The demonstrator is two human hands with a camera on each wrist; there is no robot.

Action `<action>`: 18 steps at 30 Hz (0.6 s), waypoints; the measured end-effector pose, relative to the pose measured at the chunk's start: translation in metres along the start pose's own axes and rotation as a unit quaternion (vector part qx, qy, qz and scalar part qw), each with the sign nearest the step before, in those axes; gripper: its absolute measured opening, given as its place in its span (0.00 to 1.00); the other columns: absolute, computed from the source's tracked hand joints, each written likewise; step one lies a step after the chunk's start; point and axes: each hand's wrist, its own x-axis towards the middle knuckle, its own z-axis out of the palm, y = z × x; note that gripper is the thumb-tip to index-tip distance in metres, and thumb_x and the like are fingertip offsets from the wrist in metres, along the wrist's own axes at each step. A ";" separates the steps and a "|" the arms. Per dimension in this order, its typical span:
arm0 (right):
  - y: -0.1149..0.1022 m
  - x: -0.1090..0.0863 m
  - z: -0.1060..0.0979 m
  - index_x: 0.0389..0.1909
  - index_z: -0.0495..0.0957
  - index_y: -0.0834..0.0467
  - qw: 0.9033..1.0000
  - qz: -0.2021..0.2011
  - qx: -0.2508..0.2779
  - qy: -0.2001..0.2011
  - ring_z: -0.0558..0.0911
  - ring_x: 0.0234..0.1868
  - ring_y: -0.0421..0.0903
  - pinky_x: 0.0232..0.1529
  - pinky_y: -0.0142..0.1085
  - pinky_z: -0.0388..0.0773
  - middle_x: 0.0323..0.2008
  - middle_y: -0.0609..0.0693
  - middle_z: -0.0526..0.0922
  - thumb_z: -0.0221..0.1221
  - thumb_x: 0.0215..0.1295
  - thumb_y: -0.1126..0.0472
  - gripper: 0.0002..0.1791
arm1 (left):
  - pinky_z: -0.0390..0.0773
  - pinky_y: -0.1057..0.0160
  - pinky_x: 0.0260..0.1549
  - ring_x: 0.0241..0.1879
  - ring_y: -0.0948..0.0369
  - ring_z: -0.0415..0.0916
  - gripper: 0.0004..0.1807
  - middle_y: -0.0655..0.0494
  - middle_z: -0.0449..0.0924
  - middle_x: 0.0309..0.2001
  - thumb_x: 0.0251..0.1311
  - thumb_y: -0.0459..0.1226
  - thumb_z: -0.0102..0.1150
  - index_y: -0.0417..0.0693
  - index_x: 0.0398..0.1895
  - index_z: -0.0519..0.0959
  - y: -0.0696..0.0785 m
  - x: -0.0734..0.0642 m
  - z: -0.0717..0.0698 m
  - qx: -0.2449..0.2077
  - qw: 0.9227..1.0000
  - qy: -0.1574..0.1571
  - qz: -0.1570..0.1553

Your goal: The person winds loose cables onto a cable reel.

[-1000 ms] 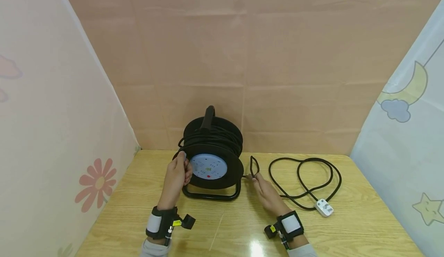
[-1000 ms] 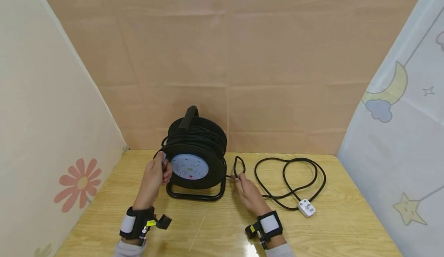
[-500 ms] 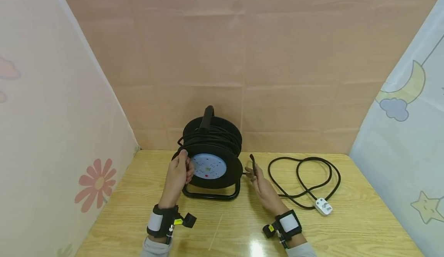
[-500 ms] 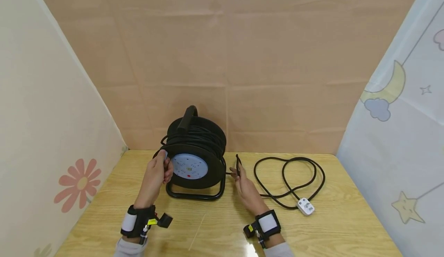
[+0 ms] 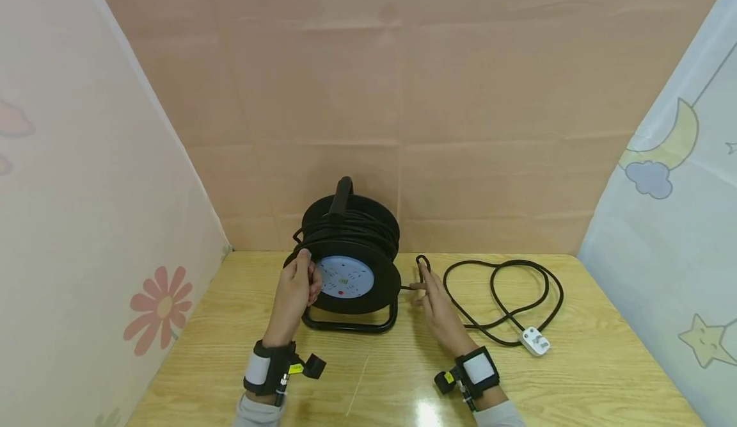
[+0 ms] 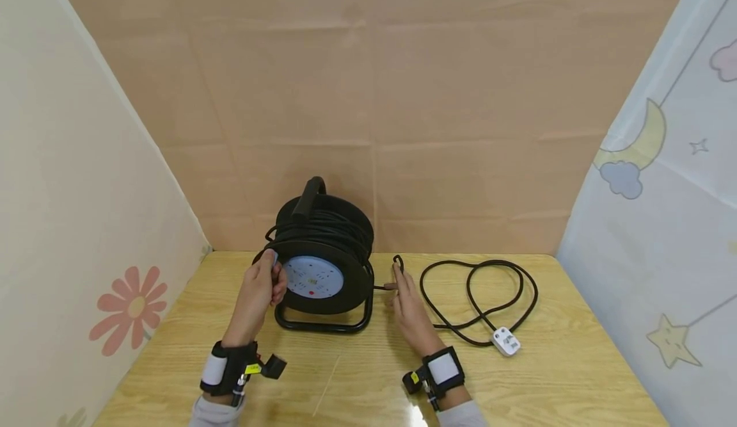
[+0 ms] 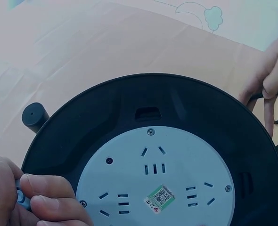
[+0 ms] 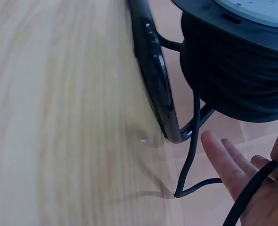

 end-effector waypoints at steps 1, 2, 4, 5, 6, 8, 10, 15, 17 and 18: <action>0.000 0.000 0.000 0.77 0.41 0.45 1.000 0.008 0.007 0.006 0.82 0.42 0.54 0.37 0.42 0.82 0.67 0.58 0.59 0.38 0.73 0.75 0.38 | 0.57 0.68 0.11 0.12 0.60 0.57 0.34 0.49 0.61 0.16 0.74 0.58 0.33 0.37 0.24 0.63 0.000 0.000 0.000 0.003 1.000 0.001 0.003; -0.001 0.000 -0.001 0.77 0.41 0.44 1.000 0.017 0.012 0.011 0.83 0.39 0.53 0.34 0.41 0.82 0.66 0.57 0.60 0.38 0.73 0.75 0.38 | 0.57 0.68 0.11 0.12 0.60 0.57 0.34 0.49 0.61 0.15 0.74 0.58 0.33 0.37 0.23 0.63 0.001 0.000 0.001 0.007 1.000 0.003 0.006; -0.001 -0.001 -0.001 0.77 0.43 0.44 0.999 0.022 0.008 0.021 0.83 0.35 0.52 0.29 0.40 0.82 0.65 0.56 0.62 0.38 0.74 0.75 0.37 | 0.56 0.68 0.11 0.11 0.60 0.56 0.35 0.50 0.60 0.15 0.73 0.59 0.34 0.37 0.21 0.63 0.001 -0.001 0.003 0.014 1.000 0.009 0.017; -0.001 -0.001 -0.001 0.77 0.44 0.45 0.999 0.021 0.008 0.025 0.83 0.33 0.51 0.28 0.40 0.81 0.64 0.56 0.63 0.38 0.74 0.75 0.37 | 0.56 0.68 0.10 0.11 0.61 0.56 0.36 0.50 0.60 0.15 0.73 0.59 0.34 0.37 0.20 0.63 0.001 -0.001 0.003 0.014 1.000 0.010 0.020; -0.001 -0.001 -0.002 0.77 0.45 0.45 0.999 0.021 0.006 0.028 0.83 0.32 0.51 0.26 0.39 0.81 0.64 0.56 0.64 0.39 0.74 0.74 0.36 | 0.56 0.68 0.10 0.11 0.61 0.56 0.36 0.50 0.60 0.14 0.73 0.59 0.35 0.37 0.19 0.63 0.001 -0.001 0.004 0.017 1.000 0.012 0.023; -0.001 -0.001 -0.002 0.77 0.45 0.46 0.999 0.019 0.011 0.031 0.82 0.33 0.53 0.28 0.39 0.82 0.61 0.56 0.65 0.39 0.74 0.75 0.36 | 0.56 0.68 0.10 0.11 0.61 0.55 0.36 0.50 0.60 0.14 0.73 0.59 0.35 0.37 0.19 0.63 0.001 -0.001 0.005 0.019 0.999 0.014 0.026; -0.001 -0.001 -0.003 0.77 0.46 0.46 0.999 0.020 0.019 0.031 0.81 0.35 0.55 0.28 0.39 0.82 0.60 0.56 0.66 0.39 0.74 0.74 0.35 | 0.55 0.68 0.10 0.10 0.61 0.55 0.36 0.51 0.60 0.14 0.73 0.59 0.35 0.38 0.18 0.63 0.002 -0.001 0.006 0.021 0.999 0.014 0.028; -0.003 0.000 -0.005 0.76 0.48 0.47 0.998 0.037 0.031 0.028 0.80 0.38 0.54 0.25 0.36 0.81 0.64 0.53 0.63 0.39 0.77 0.70 0.31 | 0.54 0.68 0.10 0.10 0.61 0.54 0.36 0.51 0.60 0.13 0.72 0.60 0.35 0.38 0.18 0.63 0.003 -0.001 0.009 0.023 0.999 0.015 0.026; -0.004 0.000 -0.006 0.76 0.47 0.49 0.998 0.041 0.035 0.028 0.80 0.37 0.52 0.23 0.34 0.79 0.65 0.51 0.61 0.39 0.77 0.69 0.30 | 0.53 0.68 0.10 0.10 0.62 0.53 0.36 0.51 0.60 0.13 0.72 0.61 0.35 0.39 0.18 0.63 0.005 -0.001 0.011 0.024 0.999 0.015 0.024; -0.004 0.000 -0.006 0.76 0.46 0.49 0.998 0.043 0.039 0.028 0.79 0.36 0.51 0.21 0.34 0.78 0.65 0.51 0.61 0.39 0.77 0.69 0.30 | 0.53 0.68 0.10 0.10 0.62 0.53 0.36 0.51 0.60 0.13 0.72 0.61 0.35 0.39 0.18 0.63 0.005 -0.001 0.012 0.025 0.999 0.015 0.023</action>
